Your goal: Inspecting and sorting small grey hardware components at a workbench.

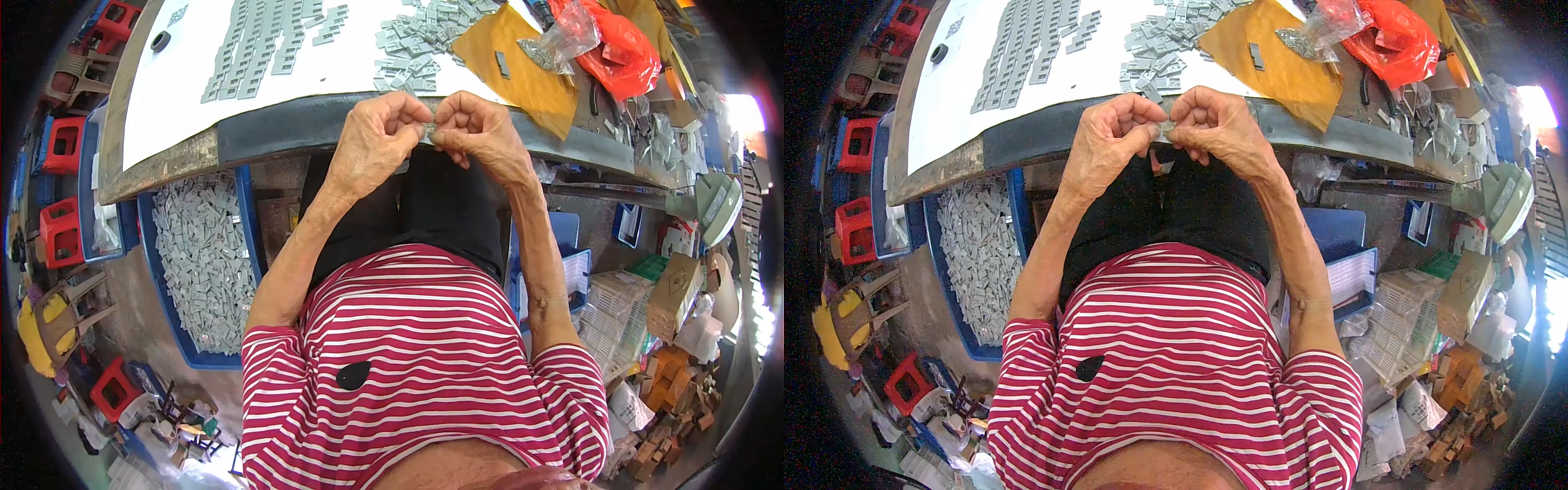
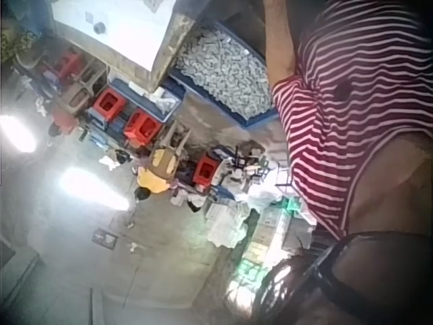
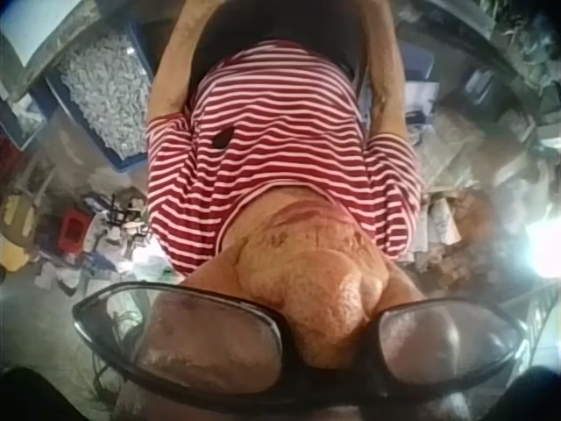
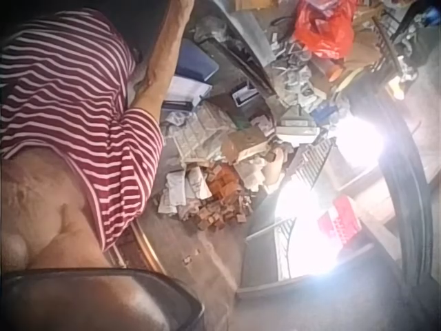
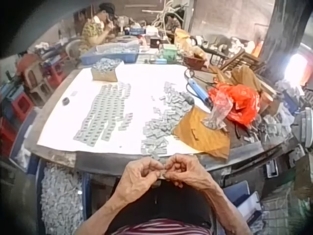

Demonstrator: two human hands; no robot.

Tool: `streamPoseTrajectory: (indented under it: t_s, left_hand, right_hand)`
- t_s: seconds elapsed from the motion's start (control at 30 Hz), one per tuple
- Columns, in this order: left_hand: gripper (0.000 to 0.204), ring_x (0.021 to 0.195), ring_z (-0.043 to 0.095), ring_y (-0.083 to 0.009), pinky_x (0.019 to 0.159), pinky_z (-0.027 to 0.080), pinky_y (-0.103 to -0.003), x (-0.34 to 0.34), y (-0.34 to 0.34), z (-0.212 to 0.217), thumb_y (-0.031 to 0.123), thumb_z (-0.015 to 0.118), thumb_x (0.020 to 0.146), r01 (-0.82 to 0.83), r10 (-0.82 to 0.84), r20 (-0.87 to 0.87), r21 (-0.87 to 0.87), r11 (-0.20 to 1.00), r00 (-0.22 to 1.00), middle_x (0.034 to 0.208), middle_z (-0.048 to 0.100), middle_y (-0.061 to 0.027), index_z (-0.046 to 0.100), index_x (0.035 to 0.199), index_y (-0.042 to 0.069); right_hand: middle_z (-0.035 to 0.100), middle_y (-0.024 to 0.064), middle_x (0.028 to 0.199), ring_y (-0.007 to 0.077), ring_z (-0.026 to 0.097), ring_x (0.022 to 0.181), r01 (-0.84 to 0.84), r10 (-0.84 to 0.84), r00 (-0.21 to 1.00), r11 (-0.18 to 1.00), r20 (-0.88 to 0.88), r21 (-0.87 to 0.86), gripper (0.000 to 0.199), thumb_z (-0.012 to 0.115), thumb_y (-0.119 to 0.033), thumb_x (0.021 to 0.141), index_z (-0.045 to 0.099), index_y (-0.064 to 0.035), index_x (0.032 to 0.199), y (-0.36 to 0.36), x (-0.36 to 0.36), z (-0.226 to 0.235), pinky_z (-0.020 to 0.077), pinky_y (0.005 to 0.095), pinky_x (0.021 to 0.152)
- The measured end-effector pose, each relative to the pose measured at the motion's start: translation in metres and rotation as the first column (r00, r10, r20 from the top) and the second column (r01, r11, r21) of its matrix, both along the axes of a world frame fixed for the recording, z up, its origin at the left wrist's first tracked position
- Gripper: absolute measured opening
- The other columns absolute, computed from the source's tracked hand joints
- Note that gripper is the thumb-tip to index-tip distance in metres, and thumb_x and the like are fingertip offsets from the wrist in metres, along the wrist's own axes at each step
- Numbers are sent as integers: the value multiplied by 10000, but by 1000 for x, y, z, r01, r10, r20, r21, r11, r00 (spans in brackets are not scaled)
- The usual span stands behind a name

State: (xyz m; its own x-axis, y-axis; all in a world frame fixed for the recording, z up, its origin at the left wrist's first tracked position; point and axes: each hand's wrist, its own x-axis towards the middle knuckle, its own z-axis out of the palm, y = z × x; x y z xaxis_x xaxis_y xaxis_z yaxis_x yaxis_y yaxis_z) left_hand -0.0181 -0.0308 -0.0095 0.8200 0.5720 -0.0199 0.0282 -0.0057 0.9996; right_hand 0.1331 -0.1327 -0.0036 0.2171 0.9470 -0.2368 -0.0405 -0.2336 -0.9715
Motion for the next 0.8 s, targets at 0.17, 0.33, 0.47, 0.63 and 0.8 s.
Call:
streamPoseTrajectory:
  t_s: [0.17, 0.33, 0.47, 0.63, 0.8]
  left_hand:
    - [128, 597, 514, -50, 528, 431, -194, -1, -2, 2, 4, 520, 771, -33, 33, 37, 2, 999, 999, 724, 588, -30, 581, 879, -27]
    - [135, 614, 505, -49, 551, 425, -179, -2, -1, 2, 0, 532, 796, -18, 19, 8, -18, 1000, 1000, 738, 583, -10, 575, 922, -26]
    - [179, 641, 534, -77, 581, 450, -209, -4, 5, -1, 6, 554, 786, 14, -10, -32, 110, 994, 999, 747, 592, -27, 581, 960, -28]
    - [202, 663, 580, -136, 617, 468, -247, 1, 8, 4, 17, 602, 751, -15, 16, 2, 486, 874, 1000, 777, 608, -88, 593, 948, -26]
    - [197, 694, 602, -193, 617, 474, -272, 1, 16, 4, 22, 609, 743, -97, 85, 50, 648, 755, 995, 816, 612, -126, 596, 934, -24]
  right_hand:
    - [543, -5, 636, 50, 498, 514, 65, -64, 998, 997, -7, 41, 141, 621, -62, 761, 552, -4, 870, 0, -7, -4, 385, 169, 421]
    - [534, -7, 627, 46, 477, 497, 139, -139, 990, 988, -2, 75, 86, 609, -69, 772, 575, 0, 809, -1, -17, -5, 367, 174, 417]
    - [527, -12, 607, 36, 449, 475, 196, -193, 980, 975, -36, 104, 61, 603, -61, 768, 585, -4, 780, 6, -14, -7, 327, 170, 398]
    - [526, -16, 596, 30, 441, 472, 216, -212, 976, 971, -50, 105, 58, 601, -61, 765, 588, -5, 773, 13, -11, -4, 319, 166, 398]
    - [532, -13, 604, 37, 452, 483, 194, -187, 978, 977, -89, 85, 84, 595, -84, 782, 595, -1, 793, 25, -9, 0, 349, 167, 426]
